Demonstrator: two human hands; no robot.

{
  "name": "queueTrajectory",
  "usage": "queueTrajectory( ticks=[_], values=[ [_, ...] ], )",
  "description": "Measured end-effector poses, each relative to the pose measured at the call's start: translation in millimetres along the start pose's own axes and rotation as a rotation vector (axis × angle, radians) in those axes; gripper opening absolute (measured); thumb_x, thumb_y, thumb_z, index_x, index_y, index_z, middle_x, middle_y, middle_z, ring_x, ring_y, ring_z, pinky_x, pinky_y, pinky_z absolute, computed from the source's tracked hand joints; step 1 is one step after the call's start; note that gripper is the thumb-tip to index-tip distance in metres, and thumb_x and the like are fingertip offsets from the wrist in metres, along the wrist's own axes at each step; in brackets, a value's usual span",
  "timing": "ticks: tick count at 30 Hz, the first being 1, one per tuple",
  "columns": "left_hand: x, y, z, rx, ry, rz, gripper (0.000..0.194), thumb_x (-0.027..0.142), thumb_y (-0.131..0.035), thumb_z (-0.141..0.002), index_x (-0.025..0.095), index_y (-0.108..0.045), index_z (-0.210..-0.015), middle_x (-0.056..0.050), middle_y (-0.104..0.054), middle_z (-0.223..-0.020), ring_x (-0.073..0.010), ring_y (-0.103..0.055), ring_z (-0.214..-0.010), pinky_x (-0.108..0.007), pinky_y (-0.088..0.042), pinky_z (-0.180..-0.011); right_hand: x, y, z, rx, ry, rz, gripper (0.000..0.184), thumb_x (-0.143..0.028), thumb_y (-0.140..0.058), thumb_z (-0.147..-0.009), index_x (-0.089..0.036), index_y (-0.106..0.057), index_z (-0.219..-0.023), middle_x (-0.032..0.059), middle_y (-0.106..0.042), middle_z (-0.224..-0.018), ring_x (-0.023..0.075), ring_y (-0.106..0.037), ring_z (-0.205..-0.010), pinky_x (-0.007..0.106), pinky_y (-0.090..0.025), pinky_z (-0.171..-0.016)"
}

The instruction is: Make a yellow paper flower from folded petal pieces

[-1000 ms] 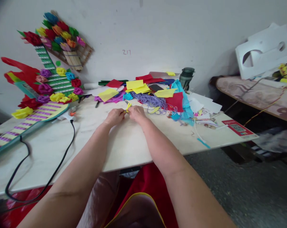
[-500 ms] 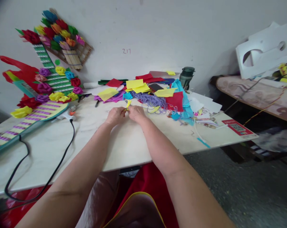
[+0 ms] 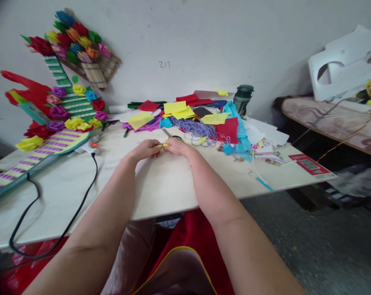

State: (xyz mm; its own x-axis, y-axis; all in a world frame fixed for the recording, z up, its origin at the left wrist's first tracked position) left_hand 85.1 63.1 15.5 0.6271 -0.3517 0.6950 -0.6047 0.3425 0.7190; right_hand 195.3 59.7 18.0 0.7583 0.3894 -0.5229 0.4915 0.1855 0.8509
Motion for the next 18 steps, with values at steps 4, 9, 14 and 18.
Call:
queueTrajectory(
  ticks=[4, 9, 14, 18],
  values=[
    [2, 8.4, 0, 0.139, 0.036, -0.191, 0.028, 0.04, -0.044, -0.08, 0.017, -0.057, -0.069, -0.002, -0.06, -0.057, -0.0134, -0.051, -0.051, -0.024, -0.038, -0.055, -8, 7, -1, 0.087, -0.018, 0.208, 0.026, -0.028, -0.045, -0.087, -0.013, -0.065, -0.092, 0.0078, -0.068, -0.089, 0.0143, -0.057, -0.078, 0.022, -0.035, -0.065],
    [9, 8.5, -2, 0.184, -0.01, -0.336, 0.026, 0.034, -0.041, -0.084, 0.019, -0.057, -0.072, -0.002, -0.059, -0.057, -0.0158, -0.054, -0.058, -0.025, -0.037, -0.059, -7, 9, -1, 0.08, -0.043, 0.355, 0.032, -0.034, -0.041, -0.09, -0.015, -0.062, -0.105, 0.0119, -0.066, -0.108, 0.0203, -0.06, -0.096, 0.025, -0.037, -0.072],
    [13, 7.3, -1, 0.187, -0.045, -0.333, 0.02, 0.029, -0.041, -0.084, 0.02, -0.056, -0.075, -0.001, -0.057, -0.057, -0.0161, -0.054, -0.06, -0.024, -0.037, -0.06, -9, 11, 2, 0.059, -0.041, 0.392, 0.035, -0.035, -0.037, -0.09, -0.015, -0.062, -0.106, 0.0129, -0.066, -0.11, 0.0216, -0.06, -0.098, 0.026, -0.038, -0.073],
    [13, 5.7, 1, 0.156, -0.058, -0.235, 0.02, 0.03, -0.042, -0.084, 0.02, -0.051, -0.07, 0.0, -0.053, -0.055, -0.0145, -0.051, -0.056, -0.024, -0.038, -0.058, -9, 13, 2, 0.051, -0.047, 0.368, 0.036, -0.033, -0.036, -0.091, -0.015, -0.064, -0.104, 0.0131, -0.066, -0.108, 0.0212, -0.06, -0.097, 0.026, -0.038, -0.073]
  ],
)
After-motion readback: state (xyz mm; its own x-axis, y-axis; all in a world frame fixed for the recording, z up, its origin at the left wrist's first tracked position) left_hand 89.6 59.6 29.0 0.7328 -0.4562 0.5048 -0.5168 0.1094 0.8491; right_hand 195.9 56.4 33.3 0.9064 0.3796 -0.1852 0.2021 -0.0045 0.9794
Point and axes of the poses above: each hand's wrist, its own z-axis away from the middle knuckle, its own y-axis out of the back of the hand, x = y × z, the point moved 7 cm from there along -z, towards the middle knuckle
